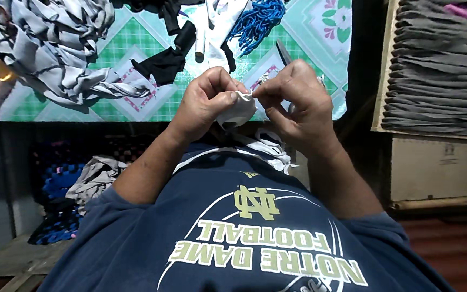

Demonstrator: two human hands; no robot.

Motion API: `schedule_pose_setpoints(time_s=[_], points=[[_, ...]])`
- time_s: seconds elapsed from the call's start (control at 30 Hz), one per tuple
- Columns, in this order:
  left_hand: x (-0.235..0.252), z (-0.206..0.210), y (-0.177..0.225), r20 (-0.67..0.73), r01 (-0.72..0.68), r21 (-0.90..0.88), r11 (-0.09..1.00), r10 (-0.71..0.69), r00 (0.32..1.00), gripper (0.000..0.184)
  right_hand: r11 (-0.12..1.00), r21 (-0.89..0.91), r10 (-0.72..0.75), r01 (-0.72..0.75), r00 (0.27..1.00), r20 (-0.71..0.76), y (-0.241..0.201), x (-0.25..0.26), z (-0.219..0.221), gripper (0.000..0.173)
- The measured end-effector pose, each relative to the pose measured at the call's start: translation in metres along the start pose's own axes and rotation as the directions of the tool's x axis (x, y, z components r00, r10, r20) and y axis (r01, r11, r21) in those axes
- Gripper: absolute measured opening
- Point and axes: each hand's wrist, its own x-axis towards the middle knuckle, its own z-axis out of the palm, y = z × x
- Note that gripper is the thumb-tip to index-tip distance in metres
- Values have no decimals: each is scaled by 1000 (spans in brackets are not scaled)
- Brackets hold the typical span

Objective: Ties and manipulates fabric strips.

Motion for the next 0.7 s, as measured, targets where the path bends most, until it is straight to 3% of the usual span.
schedule_pose_setpoints(time_s=[0.3,0.43,0.6,0.7], points=[[-2,0,4,16,-32,82,996,31,999,12,990,-134,-53,53,999,4,-5,0,0,16],[-4,0,5,11,-110,270,956,111,994,5,971,-227,-73,70,997,-4,-9,-1,3,15],[-6,8,11,58,-251,668,701,287,956,8,906,-410,-126,109,992,-14,-16,-3,11,14],[-6,11,12,96,-288,755,589,336,937,9,893,-433,-145,121,989,-24,-16,-3,17,15]])
